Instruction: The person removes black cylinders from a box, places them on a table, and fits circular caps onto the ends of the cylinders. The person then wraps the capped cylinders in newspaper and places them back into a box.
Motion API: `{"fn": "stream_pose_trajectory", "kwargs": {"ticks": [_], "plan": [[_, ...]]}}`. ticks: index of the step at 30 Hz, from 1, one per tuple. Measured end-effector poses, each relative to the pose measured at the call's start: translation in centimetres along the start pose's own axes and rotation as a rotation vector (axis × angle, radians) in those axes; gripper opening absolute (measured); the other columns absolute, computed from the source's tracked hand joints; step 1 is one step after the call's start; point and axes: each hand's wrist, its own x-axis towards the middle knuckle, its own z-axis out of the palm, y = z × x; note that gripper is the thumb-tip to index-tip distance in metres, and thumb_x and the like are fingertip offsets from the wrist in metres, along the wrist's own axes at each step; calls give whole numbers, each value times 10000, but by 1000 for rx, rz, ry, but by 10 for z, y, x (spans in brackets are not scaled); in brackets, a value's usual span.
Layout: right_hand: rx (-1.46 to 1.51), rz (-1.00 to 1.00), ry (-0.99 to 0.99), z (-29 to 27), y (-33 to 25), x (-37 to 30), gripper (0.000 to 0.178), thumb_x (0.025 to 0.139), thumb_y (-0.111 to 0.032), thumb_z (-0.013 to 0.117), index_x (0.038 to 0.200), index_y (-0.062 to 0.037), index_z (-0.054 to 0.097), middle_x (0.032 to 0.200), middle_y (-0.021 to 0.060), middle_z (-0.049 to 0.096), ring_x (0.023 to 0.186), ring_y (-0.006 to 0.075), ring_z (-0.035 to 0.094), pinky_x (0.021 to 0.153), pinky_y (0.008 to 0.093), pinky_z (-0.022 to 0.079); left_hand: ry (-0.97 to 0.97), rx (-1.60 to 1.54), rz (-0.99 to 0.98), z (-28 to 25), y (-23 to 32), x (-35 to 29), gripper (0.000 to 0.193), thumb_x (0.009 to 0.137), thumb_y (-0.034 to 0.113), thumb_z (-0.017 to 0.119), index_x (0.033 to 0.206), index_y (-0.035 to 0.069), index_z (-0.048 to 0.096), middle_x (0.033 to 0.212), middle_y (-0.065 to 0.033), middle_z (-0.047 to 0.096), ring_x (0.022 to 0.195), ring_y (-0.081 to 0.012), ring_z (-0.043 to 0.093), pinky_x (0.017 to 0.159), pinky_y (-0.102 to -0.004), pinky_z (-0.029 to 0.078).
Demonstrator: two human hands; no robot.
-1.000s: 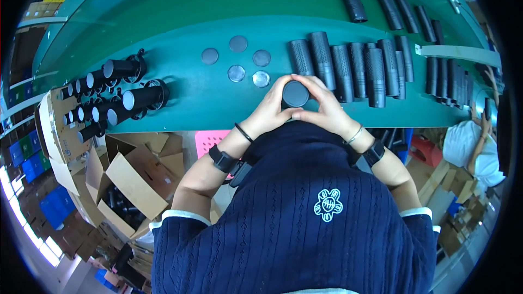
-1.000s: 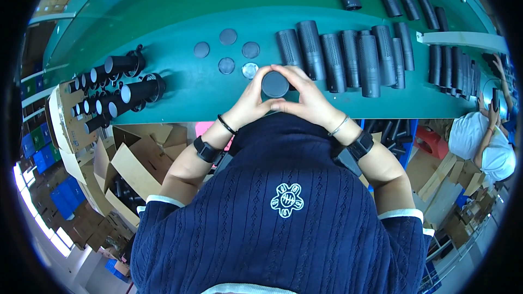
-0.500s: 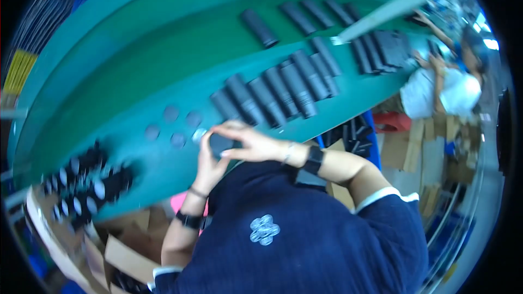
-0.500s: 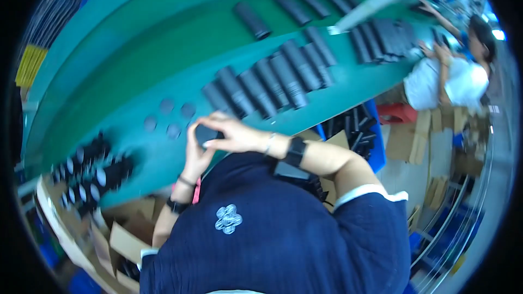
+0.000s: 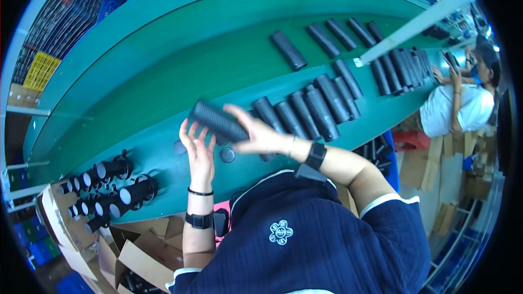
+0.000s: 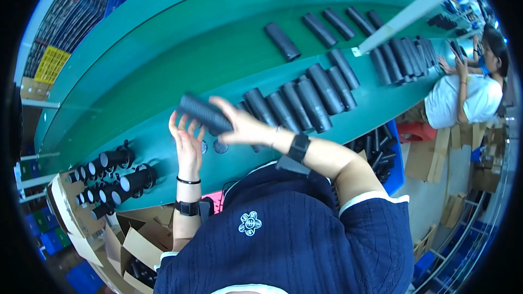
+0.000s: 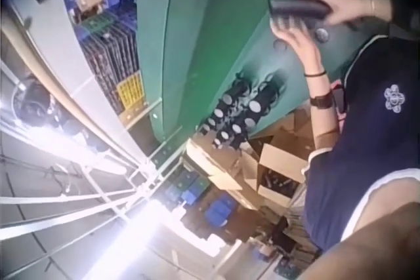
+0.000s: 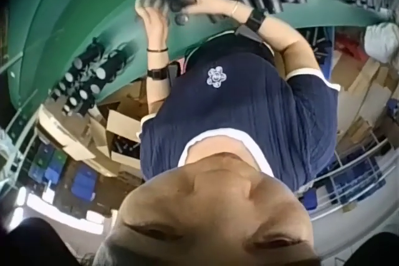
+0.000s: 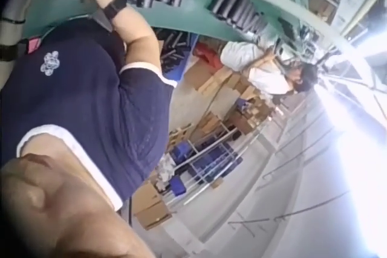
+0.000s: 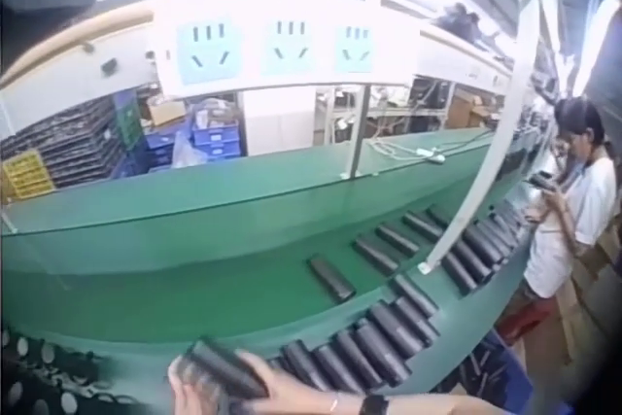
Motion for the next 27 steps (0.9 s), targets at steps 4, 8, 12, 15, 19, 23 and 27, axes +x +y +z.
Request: {"fn": "stream_pose_trajectory", "kwargs": {"ticks": [4, 8, 12, 15, 19, 23, 27], "plan": [[-446, 200, 210, -49, 40, 98, 967, 723, -206, 741, 1492, -141, 158, 1262, 300, 478, 1093, 414, 558, 939, 433, 461, 105, 68, -230, -23, -5, 4, 361, 988, 327, 512, 1282, 123, 461, 1232, -114, 535, 1093, -229, 542, 915, -391, 460], [-789, 396, 284, -83, 101, 164, 981, 776, -260, 705, 1515, -210, 63, 1158, 369, 495, 996, 483, 572, 912, 481, 476, -70, 227, -382, -22, -57, 13, 207, 948, 149, 567, 1132, 54, 552, 1023, -92, 622, 892, -189, 632, 769, -308, 537], [-886, 570, 197, -103, 140, 173, 1012, 829, -342, 690, 1523, -268, -43, 1254, 322, 473, 1149, 469, 480, 997, 494, 397, -149, 1051, -182, 12, -108, 34, 592, 879, 353, 666, 1247, -49, 434, 959, -226, 654, 818, -323, 670, 704, -375, 535], [-1024, 272, 325, -84, 109, 154, 824, 830, -345, 696, 1498, -260, 221, 1356, 229, 425, 1238, 400, 404, 1008, 498, 361, -130, 1192, -162, 23, -111, 42, 726, 790, 407, 752, 1217, -85, 432, 928, -259, 656, 810, -348, 672, 710, -398, 527], [-335, 285, 189, -87, 59, 82, 332, 886, -210, 646, 1186, -71, 612, 963, 106, 638, 900, 169, 591, 760, 289, 486, -128, 1060, -312, 16, -96, 36, 745, 752, 334, 802, 1251, -73, 428, 968, -219, 659, 876, -300, 671, 758, -378, 533], [165, 406, 4, -61, 42, -1, 285, 970, -247, 559, 1185, -76, 635, 980, 13, 652, 903, 97, 589, 734, 242, 484, -257, 637, -235, 10, -51, 4, 705, 661, 94, 840, 1265, -5, 491, 1113, -125, 616, 1032, -241, 621, 886, -357, 519], [449, 365, -13, -33, 38, -37, 365, 931, -198, 616, 1270, -67, 592, 1111, 38, 642, 1026, 105, 569, 884, 247, 455, -414, 602, -41, 5, -41, -13, 687, 654, 44, 816, 1274, 50, 521, 1236, -126, 551, 1117, -251, 578, 953, -357, 482]]}}
